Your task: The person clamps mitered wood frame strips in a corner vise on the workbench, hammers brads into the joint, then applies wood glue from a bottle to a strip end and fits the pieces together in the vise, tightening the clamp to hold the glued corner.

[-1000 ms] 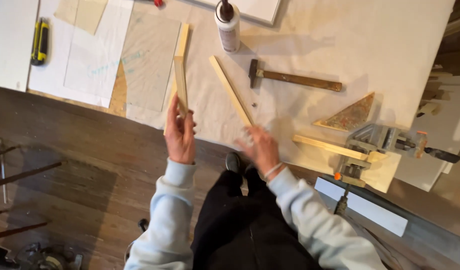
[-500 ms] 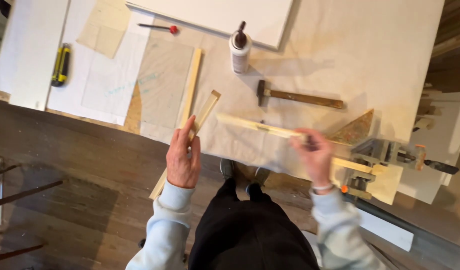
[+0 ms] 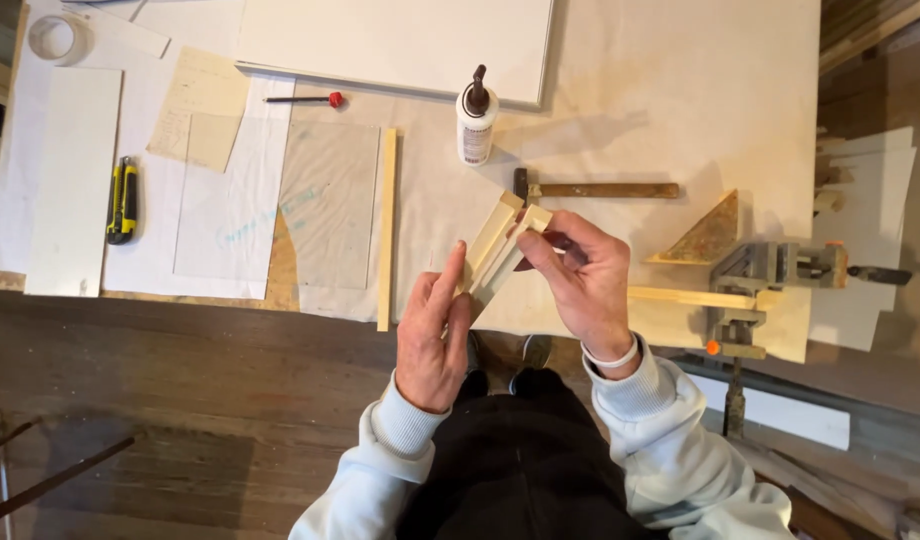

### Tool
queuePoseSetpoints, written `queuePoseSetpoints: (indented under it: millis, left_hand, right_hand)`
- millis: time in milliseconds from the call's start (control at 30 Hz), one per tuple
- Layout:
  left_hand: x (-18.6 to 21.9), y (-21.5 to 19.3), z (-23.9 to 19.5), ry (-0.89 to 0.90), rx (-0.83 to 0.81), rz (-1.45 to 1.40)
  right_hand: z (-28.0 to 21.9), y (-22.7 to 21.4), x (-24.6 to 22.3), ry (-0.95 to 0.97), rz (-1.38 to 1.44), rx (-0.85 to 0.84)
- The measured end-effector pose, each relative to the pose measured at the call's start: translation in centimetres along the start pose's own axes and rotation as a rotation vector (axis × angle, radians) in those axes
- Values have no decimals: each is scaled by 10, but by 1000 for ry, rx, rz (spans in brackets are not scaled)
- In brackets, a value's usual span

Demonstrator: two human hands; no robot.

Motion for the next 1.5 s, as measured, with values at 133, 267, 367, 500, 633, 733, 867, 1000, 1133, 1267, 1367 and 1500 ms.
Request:
queuePoseSetpoints:
  millis: [133, 267, 367, 500, 633, 733, 867, 1000, 1133, 1267, 1367, 1500]
  left_hand:
    - [-2, -5, 2, 26, -18, -30]
    - [-7, -1, 3, 21, -32, -49]
    - [-9, 0, 7, 49, 4, 30]
    - [-1, 3, 13, 14, -17, 136]
    - [12, 16, 29, 128, 60, 197]
    - [7, 31, 30, 154, 123, 335]
    - [2, 38, 31, 141, 150, 316]
    - [8, 38, 37, 148, 142, 317]
    - [9, 38, 40, 164, 162, 351]
    - [8, 39, 40, 165, 155, 338]
    - [9, 38, 39, 163, 156, 323]
    - [10, 37, 39, 165, 150, 284]
  right_hand:
    - [-4, 6, 8, 9, -73, 82]
    - [-3, 15, 3, 55, -3, 126]
    - [0, 14, 9, 61, -22, 146]
    - [6, 7, 15, 90, -69, 174]
    - [11, 8, 12, 118, -30, 182]
    - [12, 10, 4, 112, -45, 146]
    - [15, 2, 3, 132, -6, 98]
    - [19, -4, -1, 176, 54, 94]
    - [22, -8, 0, 179, 62, 70]
    - [23, -10, -3, 162, -54, 68]
    - [23, -12, -4, 138, -60, 52]
    - [23, -14, -5, 103, -111, 50]
Point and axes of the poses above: each hand's wrist, its own z-axis towards the middle knuckle, its own y-axis out of the palm, x = y × z, the point moved 2 cm from there along z, towards the middle knuckle, and after that the axes turned 1 degree about -x, right-handed, at the moved point
